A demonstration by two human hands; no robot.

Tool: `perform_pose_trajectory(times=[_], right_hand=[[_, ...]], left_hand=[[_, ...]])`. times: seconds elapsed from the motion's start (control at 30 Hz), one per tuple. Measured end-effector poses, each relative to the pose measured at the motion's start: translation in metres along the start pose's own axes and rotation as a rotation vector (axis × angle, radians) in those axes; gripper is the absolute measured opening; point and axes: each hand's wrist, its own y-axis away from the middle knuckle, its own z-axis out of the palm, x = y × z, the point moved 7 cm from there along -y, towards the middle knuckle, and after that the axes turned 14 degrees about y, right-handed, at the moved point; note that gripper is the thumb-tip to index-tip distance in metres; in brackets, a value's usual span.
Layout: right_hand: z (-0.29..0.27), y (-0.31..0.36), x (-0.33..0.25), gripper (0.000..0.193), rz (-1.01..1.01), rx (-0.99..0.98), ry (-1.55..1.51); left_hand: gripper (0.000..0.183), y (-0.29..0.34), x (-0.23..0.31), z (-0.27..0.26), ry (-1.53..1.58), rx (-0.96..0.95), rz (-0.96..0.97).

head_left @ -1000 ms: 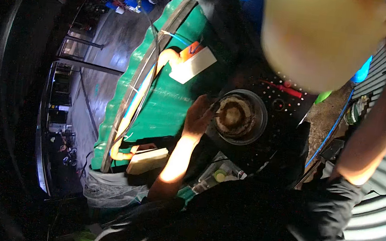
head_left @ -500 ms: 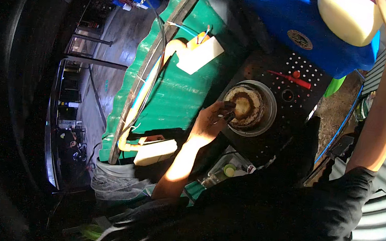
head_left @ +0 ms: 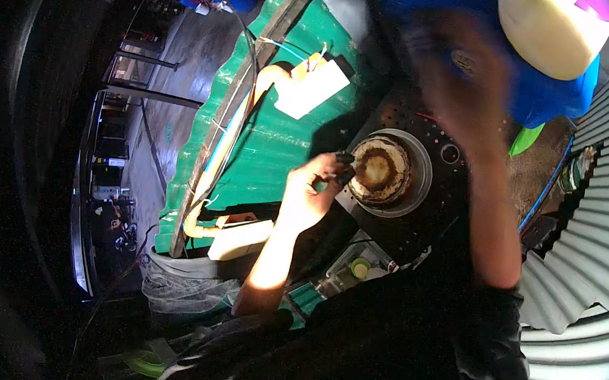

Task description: Using pliers and tape to repair or modify an electrical wire connector.

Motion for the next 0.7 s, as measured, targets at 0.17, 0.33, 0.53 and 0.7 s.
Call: perform_pose_trajectory(times=[0.17, 0.33, 0.53, 0.7], right_hand=[[0.187, 0.039, 0.047, 0.024, 0.306, -0.829, -0.095], [0.227, 0.034, 0.054, 0.030, 0.247, -0.632, -0.235], [0.214, 0.028, 0.024, 0.016, -0.051, -0.331, -0.272], [0.168, 0.034, -0.010, 0.019, -0.149, -0.192, -0.240]], left_hand=[[0.016, -0.033, 0.051, -0.042, -0.248, 0.215, 0.176], [0.026, -0.094, 0.072, -0.044, -0.280, 0.329, 0.157], [0.031, -0.107, 0.060, -0.032, -0.466, 0.317, 0.201], [0.024, -0.112, 0.028, -0.034, -0.210, 0.432, 0.184]])
